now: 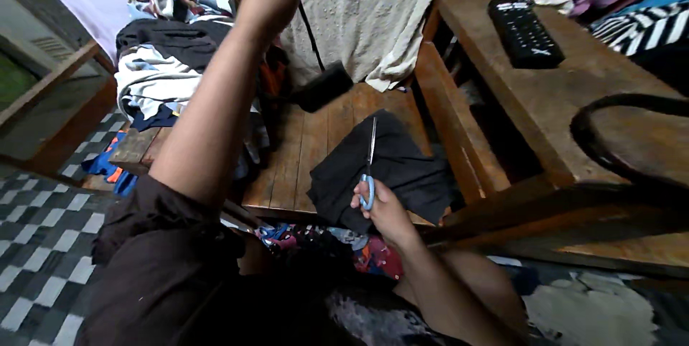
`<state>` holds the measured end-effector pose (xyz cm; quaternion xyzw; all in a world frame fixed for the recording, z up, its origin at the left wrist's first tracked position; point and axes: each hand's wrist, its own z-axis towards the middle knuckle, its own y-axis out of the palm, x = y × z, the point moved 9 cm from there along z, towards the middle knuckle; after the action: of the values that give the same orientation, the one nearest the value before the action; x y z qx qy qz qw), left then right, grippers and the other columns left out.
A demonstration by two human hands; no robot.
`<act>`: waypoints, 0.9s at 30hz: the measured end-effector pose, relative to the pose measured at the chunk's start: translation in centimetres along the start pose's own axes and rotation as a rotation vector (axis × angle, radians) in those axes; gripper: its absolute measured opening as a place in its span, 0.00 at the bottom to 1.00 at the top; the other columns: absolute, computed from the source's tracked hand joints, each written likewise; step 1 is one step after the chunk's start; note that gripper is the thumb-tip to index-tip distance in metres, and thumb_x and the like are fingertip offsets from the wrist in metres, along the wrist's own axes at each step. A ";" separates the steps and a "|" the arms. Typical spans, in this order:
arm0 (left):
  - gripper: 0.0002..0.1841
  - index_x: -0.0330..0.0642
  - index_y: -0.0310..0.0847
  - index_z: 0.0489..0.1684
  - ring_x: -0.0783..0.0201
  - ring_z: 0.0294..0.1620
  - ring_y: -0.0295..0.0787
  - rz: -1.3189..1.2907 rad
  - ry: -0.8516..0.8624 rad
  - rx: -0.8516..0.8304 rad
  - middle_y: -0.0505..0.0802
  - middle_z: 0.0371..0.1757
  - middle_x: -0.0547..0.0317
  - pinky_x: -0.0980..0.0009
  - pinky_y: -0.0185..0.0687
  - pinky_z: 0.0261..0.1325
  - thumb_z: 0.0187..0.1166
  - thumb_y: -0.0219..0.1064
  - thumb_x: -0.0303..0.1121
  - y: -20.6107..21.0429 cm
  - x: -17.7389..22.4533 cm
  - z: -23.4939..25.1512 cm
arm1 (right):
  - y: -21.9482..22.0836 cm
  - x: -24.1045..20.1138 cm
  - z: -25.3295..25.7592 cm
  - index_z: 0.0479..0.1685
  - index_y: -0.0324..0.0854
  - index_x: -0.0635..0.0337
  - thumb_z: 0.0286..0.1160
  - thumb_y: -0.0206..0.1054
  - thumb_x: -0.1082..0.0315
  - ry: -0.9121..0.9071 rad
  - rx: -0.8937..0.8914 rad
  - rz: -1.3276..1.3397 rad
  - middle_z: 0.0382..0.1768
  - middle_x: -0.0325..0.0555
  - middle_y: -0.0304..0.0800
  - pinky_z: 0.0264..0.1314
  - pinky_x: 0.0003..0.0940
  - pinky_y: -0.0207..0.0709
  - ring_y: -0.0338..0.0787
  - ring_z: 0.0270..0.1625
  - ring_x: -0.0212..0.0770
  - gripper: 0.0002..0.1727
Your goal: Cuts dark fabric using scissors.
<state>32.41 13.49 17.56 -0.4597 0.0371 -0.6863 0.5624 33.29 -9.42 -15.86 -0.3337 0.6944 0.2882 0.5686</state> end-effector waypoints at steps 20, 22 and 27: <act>0.15 0.19 0.84 0.54 0.36 0.70 0.85 0.080 0.117 -0.734 0.91 0.61 0.30 0.44 0.71 0.79 0.83 0.60 0.25 22.8 -8.6 -32.1 | 1.3 -1.2 -2.2 0.53 0.75 0.69 0.87 0.55 0.70 -0.219 -0.021 0.063 0.27 0.29 0.82 0.32 0.15 0.75 0.79 0.26 0.18 0.10; 0.20 0.23 0.80 0.61 0.37 0.66 0.87 0.066 -0.198 -0.771 0.90 0.59 0.29 0.42 0.76 0.72 0.92 0.48 0.32 21.9 -9.3 -29.3 | 0.9 -2.1 -2.8 0.49 0.75 0.66 0.87 0.54 0.70 -0.317 0.026 0.122 0.27 0.27 0.84 0.31 0.14 0.75 0.80 0.26 0.17 0.08; 0.24 0.30 0.78 0.69 0.46 0.60 0.87 -0.202 -0.547 -0.542 0.88 0.60 0.34 0.48 0.78 0.68 0.97 0.43 0.40 16.7 -8.1 -19.9 | -0.7 -3.0 -3.6 0.47 0.73 0.57 0.90 0.48 0.67 -0.451 0.104 0.217 0.29 0.22 0.86 0.31 0.12 0.78 0.83 0.28 0.17 0.09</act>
<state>30.92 4.65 -8.15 -0.7585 0.0202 -0.5557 0.3397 32.15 -12.25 -12.27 -0.1550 0.5955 0.3787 0.6914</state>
